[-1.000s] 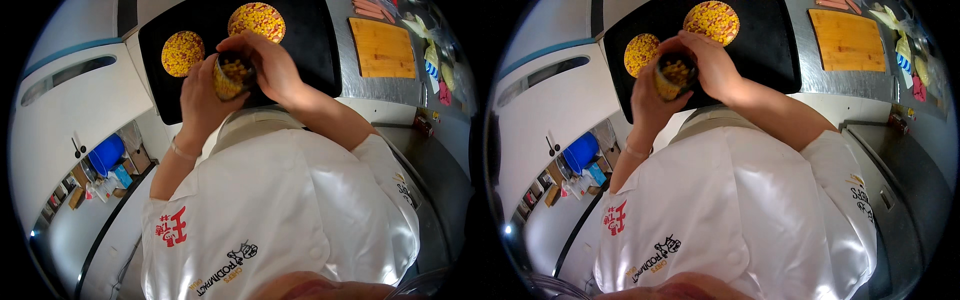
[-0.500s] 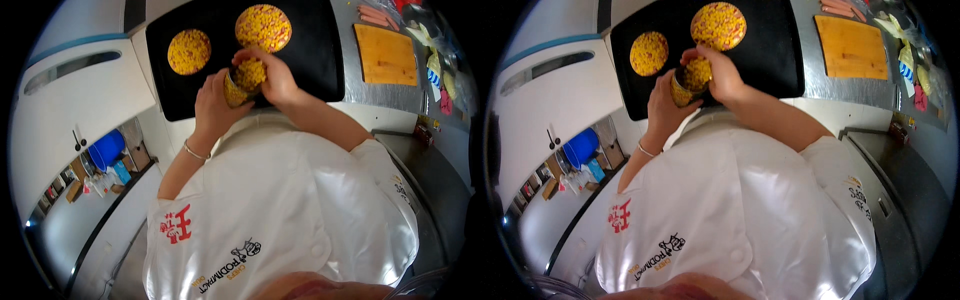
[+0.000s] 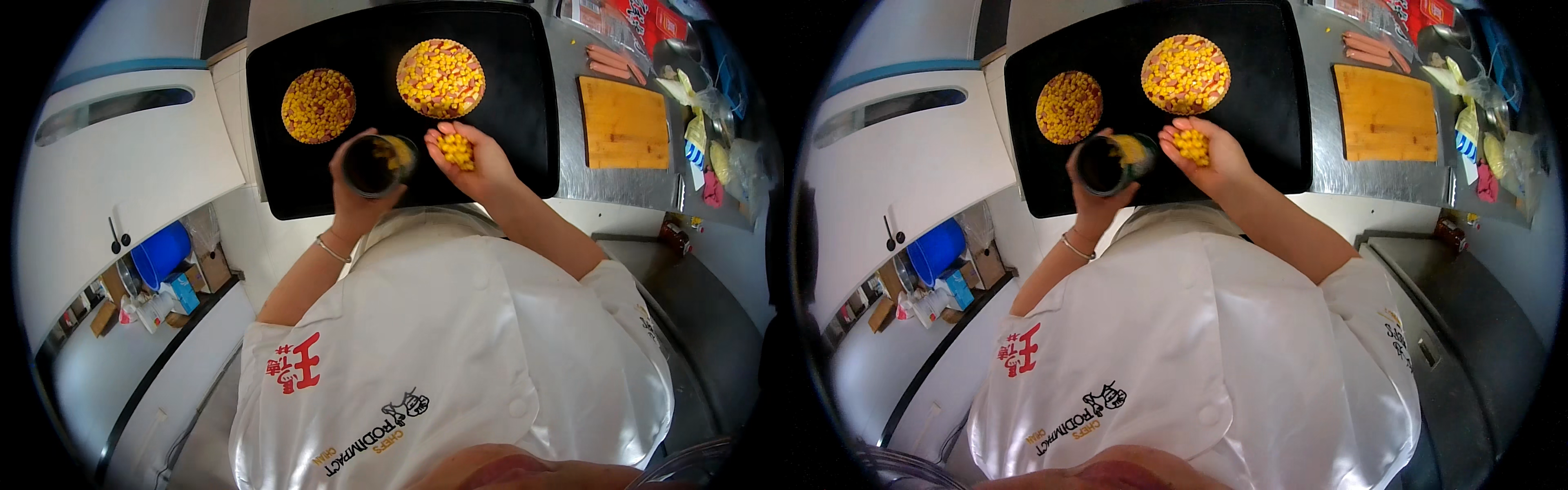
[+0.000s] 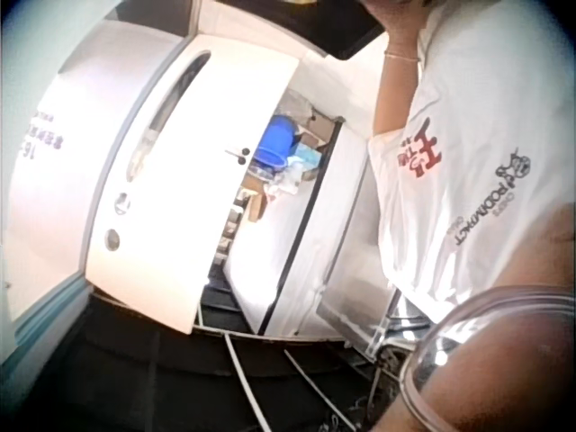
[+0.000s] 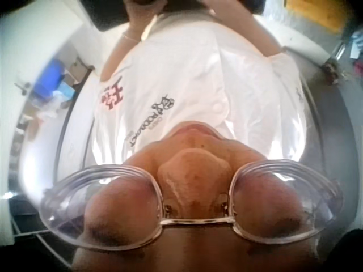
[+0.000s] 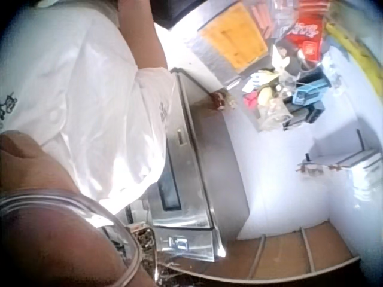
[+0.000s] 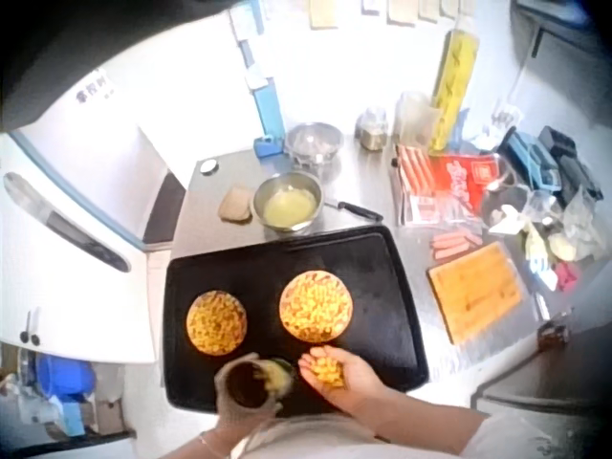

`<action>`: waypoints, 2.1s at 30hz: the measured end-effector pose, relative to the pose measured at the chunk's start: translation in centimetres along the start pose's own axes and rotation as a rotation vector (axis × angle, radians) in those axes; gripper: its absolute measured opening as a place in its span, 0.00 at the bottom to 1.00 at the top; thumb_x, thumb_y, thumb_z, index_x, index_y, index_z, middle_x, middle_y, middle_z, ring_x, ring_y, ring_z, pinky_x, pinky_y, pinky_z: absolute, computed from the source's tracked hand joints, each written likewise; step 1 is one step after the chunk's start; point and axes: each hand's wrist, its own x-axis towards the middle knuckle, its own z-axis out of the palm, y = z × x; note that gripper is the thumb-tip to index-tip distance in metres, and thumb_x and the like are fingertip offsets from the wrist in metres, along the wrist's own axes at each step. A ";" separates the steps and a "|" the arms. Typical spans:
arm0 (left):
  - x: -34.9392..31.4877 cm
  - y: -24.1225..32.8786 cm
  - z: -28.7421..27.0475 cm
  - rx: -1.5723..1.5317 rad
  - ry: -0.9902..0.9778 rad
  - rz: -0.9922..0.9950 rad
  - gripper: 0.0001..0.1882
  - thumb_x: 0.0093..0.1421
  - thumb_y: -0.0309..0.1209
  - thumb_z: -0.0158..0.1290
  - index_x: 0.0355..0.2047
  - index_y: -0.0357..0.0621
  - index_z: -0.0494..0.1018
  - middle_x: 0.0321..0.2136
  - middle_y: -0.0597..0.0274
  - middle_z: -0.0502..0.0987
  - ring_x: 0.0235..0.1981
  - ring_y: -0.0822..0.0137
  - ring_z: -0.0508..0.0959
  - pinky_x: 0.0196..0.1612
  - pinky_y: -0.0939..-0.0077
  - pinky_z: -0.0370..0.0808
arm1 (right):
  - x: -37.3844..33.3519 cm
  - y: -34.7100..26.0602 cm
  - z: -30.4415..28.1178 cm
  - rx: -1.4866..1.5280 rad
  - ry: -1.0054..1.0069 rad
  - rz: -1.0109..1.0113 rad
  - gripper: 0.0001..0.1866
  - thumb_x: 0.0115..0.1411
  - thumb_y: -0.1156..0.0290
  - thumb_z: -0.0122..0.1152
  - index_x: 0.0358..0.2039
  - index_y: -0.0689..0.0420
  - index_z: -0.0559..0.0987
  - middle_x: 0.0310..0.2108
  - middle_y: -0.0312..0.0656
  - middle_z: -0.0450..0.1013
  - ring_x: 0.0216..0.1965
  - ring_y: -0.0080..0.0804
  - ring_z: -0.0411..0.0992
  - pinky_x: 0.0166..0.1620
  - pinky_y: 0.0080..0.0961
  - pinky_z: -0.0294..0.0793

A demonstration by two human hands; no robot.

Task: The person arranges sliced sausages on two pizza bases, then adds canned corn and a yellow sauce from a piping bag. The pizzas remain on a black tray throughout the process.

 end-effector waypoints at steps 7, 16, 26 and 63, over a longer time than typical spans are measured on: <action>16.6 -9.4 -8.7 0.298 0.318 0.115 0.49 0.49 0.34 0.77 0.62 0.39 0.54 0.56 0.48 0.72 0.59 0.54 0.74 0.61 0.64 0.74 | 0.5 -4.3 -5.5 -0.102 0.096 -0.033 0.10 0.72 0.65 0.56 0.41 0.60 0.79 0.41 0.45 0.78 0.42 0.33 0.78 0.45 0.27 0.82; 34.6 -19.2 -12.6 0.492 0.518 0.199 0.37 0.50 0.30 0.73 0.55 0.34 0.64 0.46 0.49 0.77 0.45 0.54 0.79 0.50 0.58 0.79 | -1.0 -5.5 -4.4 -0.300 0.042 -0.060 0.17 0.74 0.56 0.51 0.46 0.56 0.80 0.43 0.42 0.79 0.40 0.32 0.77 0.41 0.27 0.80; 27.1 -11.9 -11.4 0.326 0.481 -0.141 0.46 0.62 0.27 0.61 0.75 0.38 0.47 0.70 0.44 0.58 0.71 0.54 0.60 0.69 0.61 0.61 | 2.8 -10.4 2.4 -0.878 -0.100 -0.209 0.13 0.72 0.64 0.55 0.50 0.59 0.76 0.36 0.36 0.74 0.27 0.19 0.67 0.25 0.13 0.64; 19.9 -9.2 2.5 0.775 -0.175 0.094 0.17 0.61 0.20 0.51 0.51 0.36 0.76 0.49 0.45 0.74 0.53 0.45 0.74 0.56 0.56 0.74 | 9.7 -10.8 5.6 -1.709 0.073 -0.575 0.04 0.63 0.80 0.65 0.39 0.61 0.83 0.34 0.39 0.81 0.34 0.30 0.79 0.39 0.27 0.79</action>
